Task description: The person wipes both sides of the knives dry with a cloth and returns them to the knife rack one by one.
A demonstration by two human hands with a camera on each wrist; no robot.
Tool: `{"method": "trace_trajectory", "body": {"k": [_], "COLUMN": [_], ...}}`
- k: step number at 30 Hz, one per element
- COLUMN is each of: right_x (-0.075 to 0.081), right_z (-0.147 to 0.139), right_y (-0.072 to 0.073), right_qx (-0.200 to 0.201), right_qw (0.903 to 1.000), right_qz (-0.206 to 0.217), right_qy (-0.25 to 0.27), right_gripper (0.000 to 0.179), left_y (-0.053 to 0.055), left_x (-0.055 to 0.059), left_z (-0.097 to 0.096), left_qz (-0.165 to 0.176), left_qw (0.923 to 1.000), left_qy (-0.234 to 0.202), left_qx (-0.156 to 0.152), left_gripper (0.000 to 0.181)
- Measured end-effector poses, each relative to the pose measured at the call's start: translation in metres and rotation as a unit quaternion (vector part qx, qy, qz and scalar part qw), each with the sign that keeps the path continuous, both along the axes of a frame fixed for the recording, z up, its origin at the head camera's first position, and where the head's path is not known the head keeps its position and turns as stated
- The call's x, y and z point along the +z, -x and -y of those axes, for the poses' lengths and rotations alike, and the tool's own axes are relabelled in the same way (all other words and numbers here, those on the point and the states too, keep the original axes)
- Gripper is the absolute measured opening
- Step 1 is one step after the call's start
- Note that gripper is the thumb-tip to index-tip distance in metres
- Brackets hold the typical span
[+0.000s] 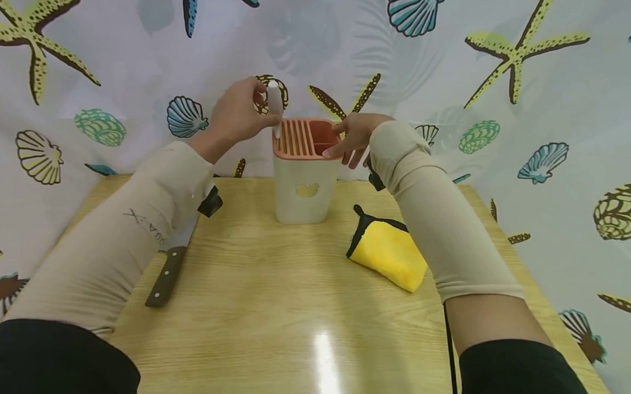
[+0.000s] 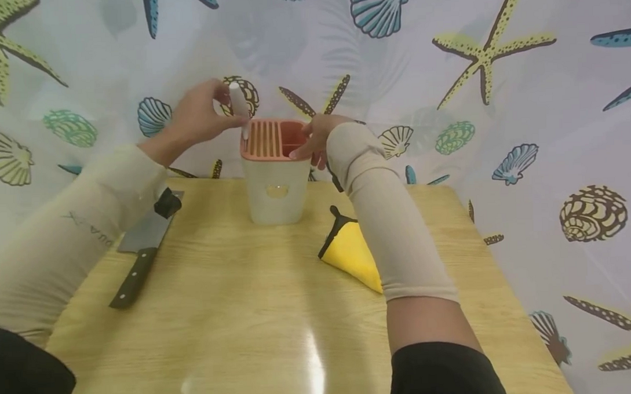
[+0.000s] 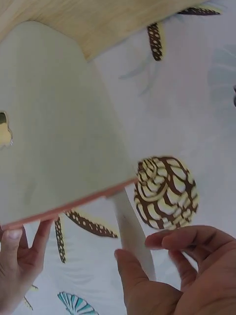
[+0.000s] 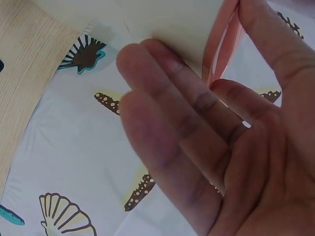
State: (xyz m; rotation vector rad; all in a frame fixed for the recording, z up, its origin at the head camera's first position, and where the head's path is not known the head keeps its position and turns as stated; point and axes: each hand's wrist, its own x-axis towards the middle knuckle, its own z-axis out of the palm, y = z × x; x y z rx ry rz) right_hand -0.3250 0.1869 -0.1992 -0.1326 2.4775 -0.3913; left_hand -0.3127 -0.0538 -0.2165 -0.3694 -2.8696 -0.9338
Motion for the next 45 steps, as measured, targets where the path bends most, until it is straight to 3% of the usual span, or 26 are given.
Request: {"method": "trace_trajectory", "body": {"k": [5,12,14,16,18,22,26,29,33,36,38,42,45], "right_x": [-0.005,-0.020,-0.022,-0.025,-0.030,-0.046,-0.065,-0.083,-0.114,-0.140,-0.156,-0.187,-0.205], "right_z": [-0.002,-0.018,-0.024,-0.029,-0.034,-0.047,-0.063,-0.077,-0.087,-0.088,-0.087,-0.084,-0.076], "right_y": [-0.002,0.007,0.004,-0.004,-0.019,-0.052,-0.086,-0.104,-0.121,-0.128,-0.134,-0.144,-0.150], "right_qx": [0.006,-0.004,-0.010,-0.005,0.004,0.020,0.049,0.079,0.101,0.111,0.112,0.112,0.121], "right_qw": [1.0000,0.9998,0.9993,0.9977,0.9939,0.9833,0.9849,0.9865,0.9863,0.9855,0.9847,0.9750,0.9515], "right_qz": [-0.003,-0.014,-0.027,-0.062,-0.108,-0.180,-0.165,-0.130,-0.073,-0.046,-0.044,-0.122,-0.224], "right_qy": [-0.004,0.012,0.023,0.026,0.026,0.012,-0.018,-0.062,-0.108,-0.120,-0.126,-0.148,-0.173], "right_gripper": [0.089,0.095,0.094,0.094,0.095,0.098,0.092,0.091,0.097,0.106,0.111,0.095,0.071], "left_y": [-0.012,-0.041,-0.053,-0.066,-0.083,-0.115,-0.138,-0.143,-0.144,-0.147,-0.149,-0.151,-0.153], "left_x": [0.017,0.048,0.050,0.044,0.031,-0.009,-0.053,-0.086,-0.129,-0.154,-0.166,-0.181,-0.186], "left_z": [0.009,0.029,0.039,0.052,0.067,0.102,0.136,0.154,0.169,0.177,0.178,0.172,0.168], "left_qz": [0.003,0.001,0.000,0.005,0.017,0.051,0.082,0.112,0.168,0.212,0.228,0.232,0.234], "left_qw": [0.9990,0.9958,0.9949,0.9942,0.9932,0.9903,0.9852,0.9789,0.9645,0.9527,0.9500,0.9551,0.9594], "left_qy": [0.044,0.091,0.101,0.105,0.108,0.118,0.143,0.165,0.200,0.216,0.214,0.184,0.154], "left_qx": [0.008,-0.001,-0.009,-0.025,-0.040,-0.051,-0.047,-0.046,-0.041,-0.019,-0.007,0.014,0.031], "left_gripper": [0.066,0.063,0.061,0.059,0.057,0.052,0.047,0.045,0.050,0.047,0.046,0.044,0.041]}}
